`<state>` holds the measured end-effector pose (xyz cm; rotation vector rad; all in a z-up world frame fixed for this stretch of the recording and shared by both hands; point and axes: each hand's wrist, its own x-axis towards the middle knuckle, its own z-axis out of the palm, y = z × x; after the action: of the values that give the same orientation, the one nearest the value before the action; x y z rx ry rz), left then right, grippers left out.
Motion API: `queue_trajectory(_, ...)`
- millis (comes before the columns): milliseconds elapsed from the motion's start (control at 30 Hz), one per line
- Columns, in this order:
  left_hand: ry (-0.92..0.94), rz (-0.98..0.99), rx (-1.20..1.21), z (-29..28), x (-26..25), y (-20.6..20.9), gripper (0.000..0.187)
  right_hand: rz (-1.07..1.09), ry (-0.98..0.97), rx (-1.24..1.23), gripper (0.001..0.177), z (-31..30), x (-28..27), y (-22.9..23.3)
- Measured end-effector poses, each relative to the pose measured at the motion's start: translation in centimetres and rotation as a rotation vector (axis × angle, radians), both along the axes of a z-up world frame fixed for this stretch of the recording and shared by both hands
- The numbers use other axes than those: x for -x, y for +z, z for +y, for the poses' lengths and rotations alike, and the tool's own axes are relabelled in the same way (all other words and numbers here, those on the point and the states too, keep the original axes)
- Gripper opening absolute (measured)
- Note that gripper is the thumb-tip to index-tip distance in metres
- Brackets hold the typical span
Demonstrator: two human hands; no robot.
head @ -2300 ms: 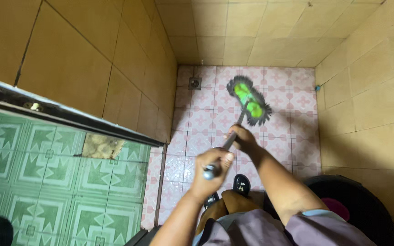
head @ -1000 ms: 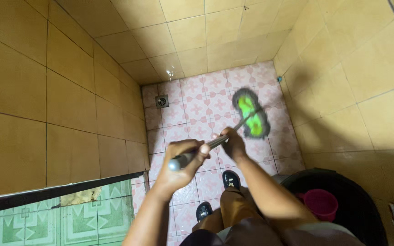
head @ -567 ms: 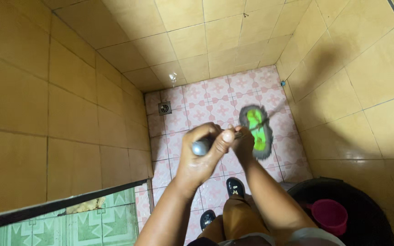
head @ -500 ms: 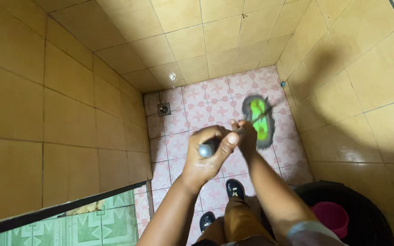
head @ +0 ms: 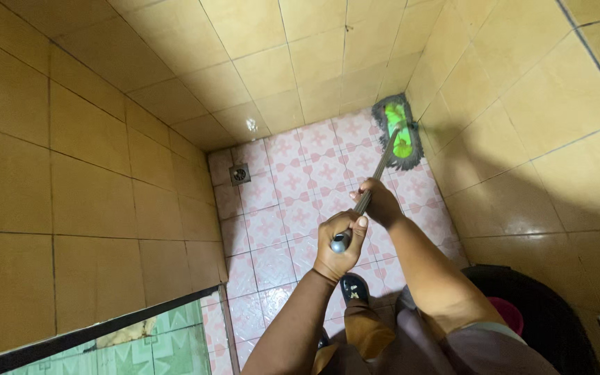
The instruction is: The person cleans the floor in a small tiled room by pouring water from a pink scoop, applying detergent from a packet, and scrubbing the surface with a green mop.
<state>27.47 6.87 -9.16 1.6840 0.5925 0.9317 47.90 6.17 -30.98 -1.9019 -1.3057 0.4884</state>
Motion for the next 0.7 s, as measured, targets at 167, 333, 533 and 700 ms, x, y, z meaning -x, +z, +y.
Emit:
queue_trajectory(167, -0.036, 0.123, 0.068, -2.8, 5.4, 6.0, 0.039, 0.109, -0.106, -0.026, 0.032, -4.4, 6.8, 4.4)
queue_trajectory(333, -0.146, 0.225, 0.013, -3.9, 12.2, 13.4, 0.038, 0.130, -0.161, 0.070, 0.024, -8.7, 15.5, 9.4)
queue_trajectory(533, -0.155, 0.082, -0.064, -4.8, 10.6, 13.1, 0.039, 1.462, -0.558, -0.255, 0.013, -7.7, 15.3, 7.2)
queue_trajectory(700, -0.131, 0.068, -0.040, -3.8, 4.2, 7.9, 0.034, 0.095, -0.213, -0.093, 0.033, -5.2, 7.0, 3.4)
